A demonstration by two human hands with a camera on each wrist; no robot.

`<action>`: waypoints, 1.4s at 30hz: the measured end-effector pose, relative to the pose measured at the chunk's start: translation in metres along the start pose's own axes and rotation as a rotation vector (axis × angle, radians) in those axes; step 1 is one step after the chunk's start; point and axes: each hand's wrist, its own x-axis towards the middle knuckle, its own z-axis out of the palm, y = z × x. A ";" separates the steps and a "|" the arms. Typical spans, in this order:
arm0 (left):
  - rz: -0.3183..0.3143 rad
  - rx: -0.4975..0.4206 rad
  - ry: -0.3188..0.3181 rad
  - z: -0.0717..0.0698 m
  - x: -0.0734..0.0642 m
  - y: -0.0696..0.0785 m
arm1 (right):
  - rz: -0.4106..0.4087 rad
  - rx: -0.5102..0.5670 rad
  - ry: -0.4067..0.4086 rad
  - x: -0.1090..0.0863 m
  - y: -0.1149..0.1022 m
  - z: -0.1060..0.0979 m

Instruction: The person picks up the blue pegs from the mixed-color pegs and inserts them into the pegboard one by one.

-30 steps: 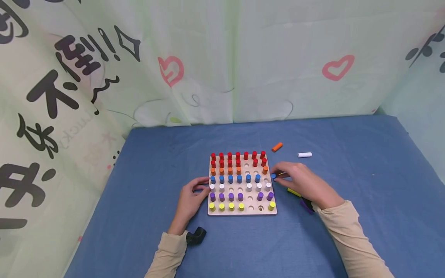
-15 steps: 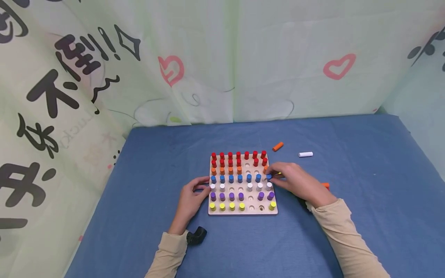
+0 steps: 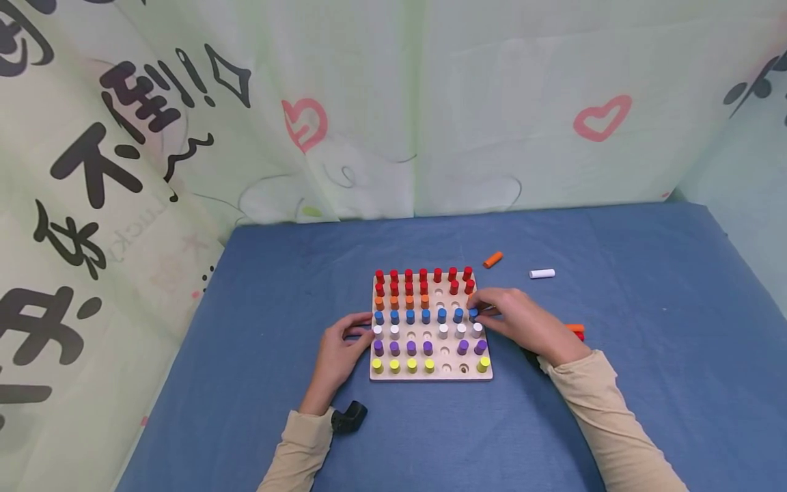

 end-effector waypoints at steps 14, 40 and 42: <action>0.002 -0.005 0.000 0.001 0.001 -0.001 | 0.033 0.022 -0.020 0.002 0.001 0.001; 0.005 -0.010 -0.005 0.000 0.001 0.000 | 0.066 -0.024 -0.007 -0.001 0.001 0.004; 0.002 -0.010 -0.005 0.000 0.001 0.000 | 0.067 -0.029 -0.003 -0.002 0.001 0.004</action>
